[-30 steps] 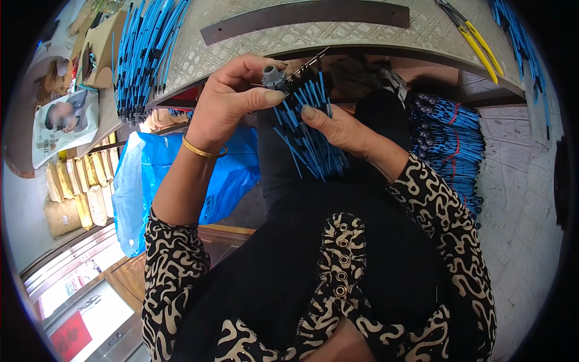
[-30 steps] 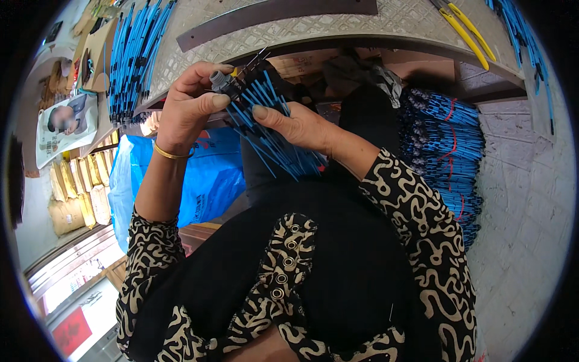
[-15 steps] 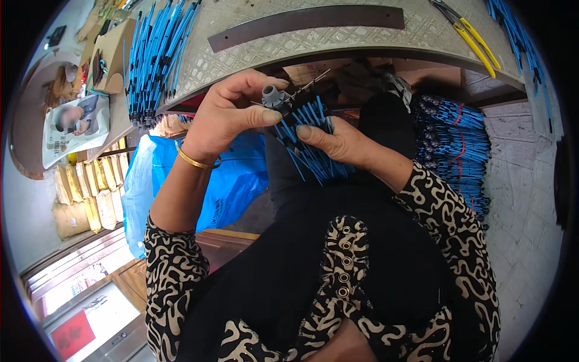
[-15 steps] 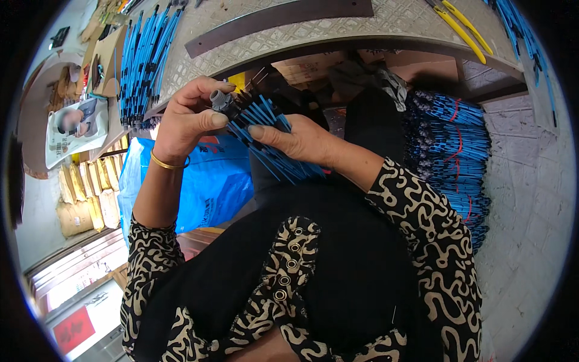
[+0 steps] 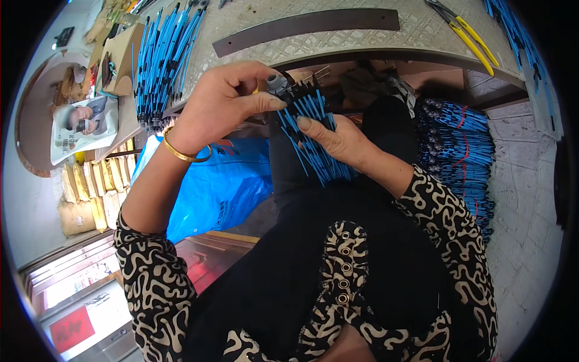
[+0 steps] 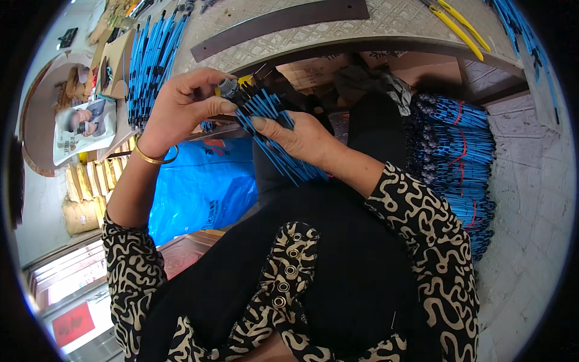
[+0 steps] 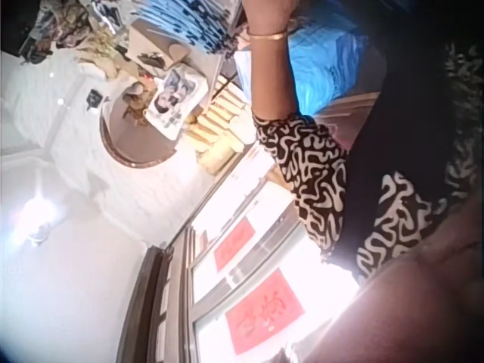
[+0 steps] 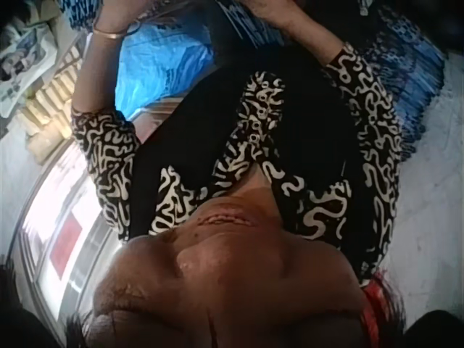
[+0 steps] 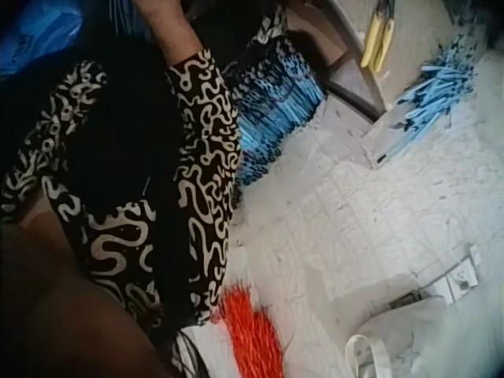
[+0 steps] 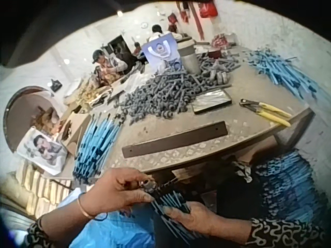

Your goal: The person assembles blue wires by bundling them into wire holders and securing connectors with pliers.

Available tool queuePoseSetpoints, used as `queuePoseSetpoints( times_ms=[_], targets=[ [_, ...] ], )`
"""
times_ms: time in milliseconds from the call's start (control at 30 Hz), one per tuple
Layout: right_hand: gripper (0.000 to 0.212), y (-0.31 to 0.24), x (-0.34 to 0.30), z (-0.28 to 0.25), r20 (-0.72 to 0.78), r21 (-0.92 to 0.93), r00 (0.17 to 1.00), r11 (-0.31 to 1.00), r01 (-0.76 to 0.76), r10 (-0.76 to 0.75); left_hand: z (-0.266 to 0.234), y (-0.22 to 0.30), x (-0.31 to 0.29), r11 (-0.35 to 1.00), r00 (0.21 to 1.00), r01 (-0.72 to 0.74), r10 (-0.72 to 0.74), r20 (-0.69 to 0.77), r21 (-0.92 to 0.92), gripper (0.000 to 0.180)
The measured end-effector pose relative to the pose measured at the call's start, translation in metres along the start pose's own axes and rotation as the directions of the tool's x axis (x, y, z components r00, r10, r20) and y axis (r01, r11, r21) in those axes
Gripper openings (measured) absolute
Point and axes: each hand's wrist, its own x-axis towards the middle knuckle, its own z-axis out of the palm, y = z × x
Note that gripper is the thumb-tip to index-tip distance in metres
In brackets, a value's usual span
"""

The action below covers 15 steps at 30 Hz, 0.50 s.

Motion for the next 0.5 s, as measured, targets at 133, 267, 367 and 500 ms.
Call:
queuePoseSetpoints(
  times_ms=[133, 267, 367, 500],
  targets=[
    [0.067, 0.003, 0.003, 0.003, -0.050, -0.024, 0.996, 0.997, 0.070, -0.072, 0.006, 0.017, -0.008, 0.972, 0.975, 0.222, -0.220, 0.029, -0.074, 0.033],
    [0.067, 0.004, 0.003, 0.004, -0.075, -0.075, 0.992, 0.993, 0.091, -0.097, 0.013, 0.022, -0.013, 0.939, 0.964, 0.257, -0.266, -0.006, -0.230, 0.038],
    [0.066, 0.004, 0.002, 0.005, -0.086, -0.104, 0.991, 0.990, 0.090, -0.099, 0.017, 0.021, -0.013, 0.931, 0.969, 0.221, -0.243, -0.041, -0.290, 0.036],
    [0.061, 0.001, -0.003, 0.010, -0.159, -0.121, 0.976, 0.984, 0.131, -0.150, 0.025, 0.018, -0.012, 0.944, 0.974, 0.175, -0.208, -0.094, -0.279, 0.034]
  ],
)
